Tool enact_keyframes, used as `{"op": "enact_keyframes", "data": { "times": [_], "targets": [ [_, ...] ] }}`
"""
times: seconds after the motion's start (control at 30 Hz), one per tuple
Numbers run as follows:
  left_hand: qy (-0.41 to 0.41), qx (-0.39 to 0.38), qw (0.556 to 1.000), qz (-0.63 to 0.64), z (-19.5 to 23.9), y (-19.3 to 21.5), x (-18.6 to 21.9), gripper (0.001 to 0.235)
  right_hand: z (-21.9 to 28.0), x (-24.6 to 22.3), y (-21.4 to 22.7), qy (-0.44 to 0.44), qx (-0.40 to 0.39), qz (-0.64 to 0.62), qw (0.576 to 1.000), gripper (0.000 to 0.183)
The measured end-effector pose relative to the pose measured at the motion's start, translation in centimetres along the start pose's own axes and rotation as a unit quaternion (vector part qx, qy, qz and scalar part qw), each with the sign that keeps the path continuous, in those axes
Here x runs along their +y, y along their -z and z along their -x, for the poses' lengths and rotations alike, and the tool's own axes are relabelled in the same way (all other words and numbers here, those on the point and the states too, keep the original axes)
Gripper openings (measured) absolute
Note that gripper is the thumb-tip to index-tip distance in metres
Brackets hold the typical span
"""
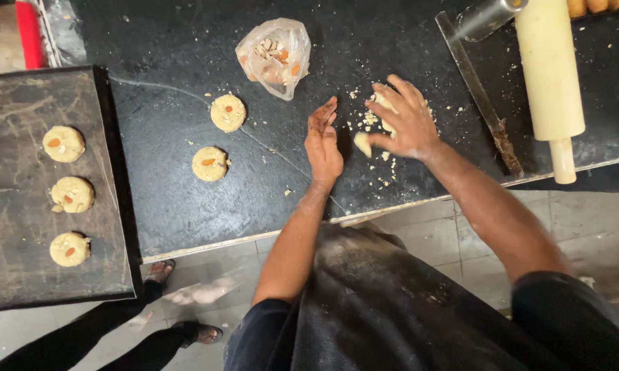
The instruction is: The person prepares cookie dough by cutting circular shapes from a flattened dough sheet using a round cutter. They place almonds on the cut dough circles and arrange them on a baking tray. The person also gathers and reuses leftover dough pieces.
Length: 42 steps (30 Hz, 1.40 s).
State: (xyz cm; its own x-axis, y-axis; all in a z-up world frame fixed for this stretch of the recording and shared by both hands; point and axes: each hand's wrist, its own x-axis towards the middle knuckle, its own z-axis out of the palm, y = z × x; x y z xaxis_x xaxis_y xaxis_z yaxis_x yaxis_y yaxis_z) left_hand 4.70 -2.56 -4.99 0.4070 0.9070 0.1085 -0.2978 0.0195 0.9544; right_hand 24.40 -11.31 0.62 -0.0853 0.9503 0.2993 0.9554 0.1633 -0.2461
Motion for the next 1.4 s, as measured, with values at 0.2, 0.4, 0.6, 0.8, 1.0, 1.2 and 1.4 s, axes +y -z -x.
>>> {"op": "enact_keyframes", "data": {
  "times": [0.2, 0.4, 0.6, 0.8, 1.0, 1.2, 1.4],
  "targets": [
    [-0.014, 0.006, 1.000, 0.016, -0.2, 0.2, -0.5, 0.044, -0.9, 1.9, -3.1, -0.099, 0.009, -0.052, 0.994, 0.019],
    [-0.039, 0.025, 0.993, 0.111, -0.4, 0.8, -2.3, 0.067, -2.2, -4.1, -5.5, -0.078, 0.043, 0.055, 0.995, 0.018],
    [-0.035, 0.015, 0.993, 0.109, -0.8, 0.5, -2.9, 0.072, 0.9, -8.9, -3.1, -0.104, -0.028, 0.079, 0.991, 0.016],
    [-0.051, -0.014, 0.998, -0.022, -0.5, 0.6, -1.7, 0.064, 4.5, -5.8, -1.0, -0.219, 0.033, 0.008, 0.975, 0.018],
    [-0.070, -0.020, 0.995, -0.075, -0.3, -0.4, 0.2, 0.059, 3.9, 2.5, 1.1, -0.167, 0.173, 0.030, 0.970, 0.009],
    [-0.028, -0.041, 0.995, -0.086, 0.3, -7.9, -0.8, 0.065, -1.0, 5.3, -0.6, -0.127, 0.125, -0.021, 0.984, 0.011],
    [-0.084, 0.090, 0.992, 0.026, 0.4, -6.1, 0.3, 0.074, -5.9, 2.5, -2.8, -0.062, 0.037, -0.024, 0.997, 0.009]
  ]
}}
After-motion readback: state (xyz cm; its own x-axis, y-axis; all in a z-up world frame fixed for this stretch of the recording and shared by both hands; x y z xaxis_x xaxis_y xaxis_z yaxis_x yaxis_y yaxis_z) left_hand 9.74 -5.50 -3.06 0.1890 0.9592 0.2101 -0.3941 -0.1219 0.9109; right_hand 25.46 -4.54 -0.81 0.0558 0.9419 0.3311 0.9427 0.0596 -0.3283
